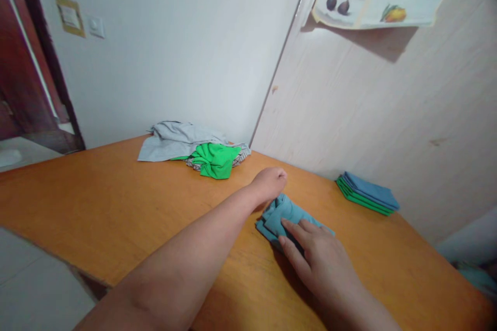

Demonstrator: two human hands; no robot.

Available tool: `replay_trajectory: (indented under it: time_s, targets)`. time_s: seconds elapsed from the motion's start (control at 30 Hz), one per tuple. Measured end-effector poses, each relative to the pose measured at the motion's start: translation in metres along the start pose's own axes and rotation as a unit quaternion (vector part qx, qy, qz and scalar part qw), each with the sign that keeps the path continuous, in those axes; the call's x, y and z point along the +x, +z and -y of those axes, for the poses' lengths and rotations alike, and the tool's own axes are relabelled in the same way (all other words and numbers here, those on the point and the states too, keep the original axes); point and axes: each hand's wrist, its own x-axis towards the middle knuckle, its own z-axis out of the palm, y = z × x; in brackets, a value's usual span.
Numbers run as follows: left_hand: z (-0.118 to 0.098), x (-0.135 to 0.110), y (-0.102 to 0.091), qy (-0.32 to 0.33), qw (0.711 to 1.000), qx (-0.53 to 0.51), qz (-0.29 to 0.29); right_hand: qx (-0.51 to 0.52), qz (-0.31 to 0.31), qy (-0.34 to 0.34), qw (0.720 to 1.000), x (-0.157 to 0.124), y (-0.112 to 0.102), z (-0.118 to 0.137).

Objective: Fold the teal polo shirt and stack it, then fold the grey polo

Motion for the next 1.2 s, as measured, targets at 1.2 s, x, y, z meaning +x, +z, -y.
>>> replay_trajectory:
  time_s: [1.2]
  targets:
    - [0.015, -0.056, 0.013, 0.041, 0.963, 0.205, 0.169, 0.500, 0.065, 0.305, 0.808, -0.020, -0.005, -0.133]
